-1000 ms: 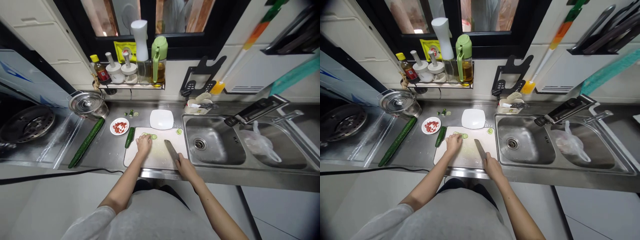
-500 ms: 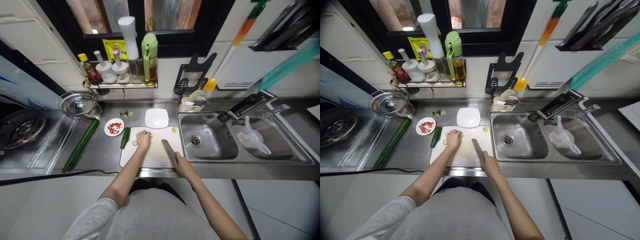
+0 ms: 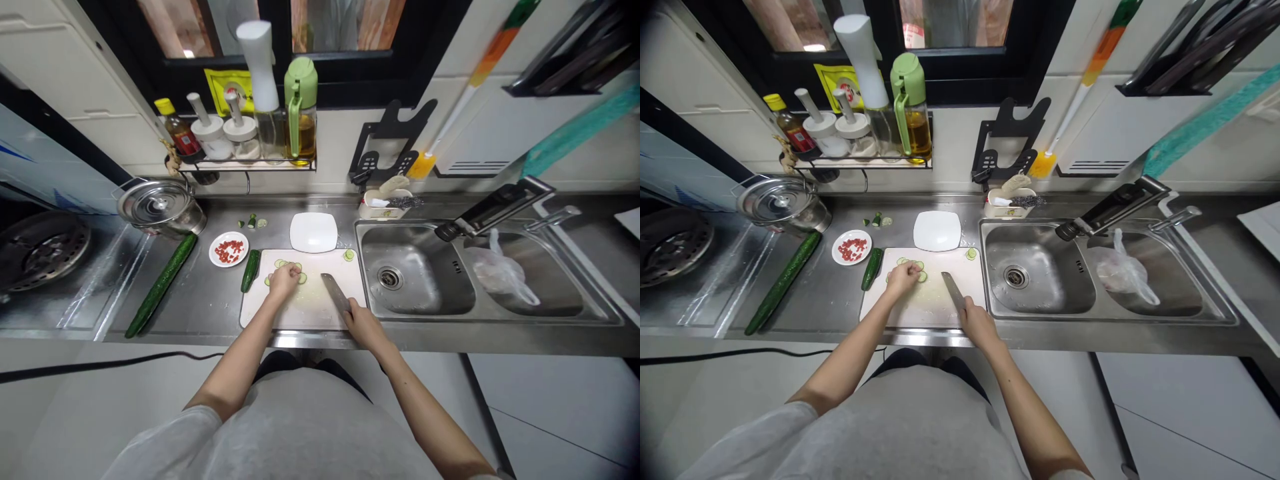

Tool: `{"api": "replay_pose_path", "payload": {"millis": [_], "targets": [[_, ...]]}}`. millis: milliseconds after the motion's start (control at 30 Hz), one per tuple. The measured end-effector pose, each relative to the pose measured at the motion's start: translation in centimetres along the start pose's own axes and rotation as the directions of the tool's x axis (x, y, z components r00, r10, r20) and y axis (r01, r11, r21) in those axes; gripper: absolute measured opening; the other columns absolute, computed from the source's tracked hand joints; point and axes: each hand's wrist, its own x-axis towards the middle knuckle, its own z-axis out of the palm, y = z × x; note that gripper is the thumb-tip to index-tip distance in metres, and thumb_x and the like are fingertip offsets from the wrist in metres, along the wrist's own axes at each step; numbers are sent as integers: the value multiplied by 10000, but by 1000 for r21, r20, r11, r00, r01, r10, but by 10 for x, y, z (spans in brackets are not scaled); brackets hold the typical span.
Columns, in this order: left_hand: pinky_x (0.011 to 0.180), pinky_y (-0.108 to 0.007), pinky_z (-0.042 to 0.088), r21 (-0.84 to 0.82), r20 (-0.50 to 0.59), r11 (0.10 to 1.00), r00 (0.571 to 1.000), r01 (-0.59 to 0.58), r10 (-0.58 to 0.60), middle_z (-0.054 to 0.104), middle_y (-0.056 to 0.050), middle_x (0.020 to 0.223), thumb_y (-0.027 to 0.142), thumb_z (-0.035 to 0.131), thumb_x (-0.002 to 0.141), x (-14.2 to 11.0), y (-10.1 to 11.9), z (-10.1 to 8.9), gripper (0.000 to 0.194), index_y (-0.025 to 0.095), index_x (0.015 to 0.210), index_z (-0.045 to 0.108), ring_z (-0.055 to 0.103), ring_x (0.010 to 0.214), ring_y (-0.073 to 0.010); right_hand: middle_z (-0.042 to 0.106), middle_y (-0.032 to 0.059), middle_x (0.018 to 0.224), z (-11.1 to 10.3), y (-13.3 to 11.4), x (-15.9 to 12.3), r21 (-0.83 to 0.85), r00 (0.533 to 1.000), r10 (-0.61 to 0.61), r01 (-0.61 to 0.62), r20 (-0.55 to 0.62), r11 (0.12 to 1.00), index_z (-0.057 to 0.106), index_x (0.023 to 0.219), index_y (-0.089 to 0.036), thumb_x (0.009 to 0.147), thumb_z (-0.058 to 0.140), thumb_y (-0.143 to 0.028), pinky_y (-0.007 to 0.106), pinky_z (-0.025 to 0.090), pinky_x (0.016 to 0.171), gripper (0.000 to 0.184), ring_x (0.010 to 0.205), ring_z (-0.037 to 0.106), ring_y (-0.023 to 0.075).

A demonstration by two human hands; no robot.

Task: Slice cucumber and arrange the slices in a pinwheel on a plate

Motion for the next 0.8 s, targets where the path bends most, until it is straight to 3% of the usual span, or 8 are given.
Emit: {"api": "replay_pose_path", "payload": {"millis": [133,267,433,800], "targets": [[890,-347,321,34,37,999,999,-5,4,717,16,921,240,562,802,-18,-18,2,173,270,936,666,606,896,-179,671,123,937,2,-8,-3,-57,998,-59,61,32,997,408,1149,-179,960,323,-250,271,306,642,219,851,631,229],[888,-380,305,141,0,988,998,-68,69,706,-42,944,230,543,826,-28,-31,9,196,255,977,665,570,983,-229,669,107,929,3,-22,-7,-131,988,-128,138,87,982,412,1148,-196,951,337,-216,274,338,679,212,845,634,224],[895,-388,298,144,-82,989,995,-44,56,675,-68,1024,226,540,836,-28,-41,8,215,259,1008,665,522,1079,-246,676,111,909,4,-39,-7,-213,971,-205,228,124,950,427,1163,-183,916,347,-158,281,354,675,261,868,639,233],[891,-400,301,100,-40,995,999,-29,33,675,-53,1004,215,541,831,-24,-46,15,204,272,965,683,519,1040,-244,682,117,891,6,-58,1,-265,962,-227,260,149,929,423,1156,-179,907,350,-130,281,378,667,264,860,651,228]]}}
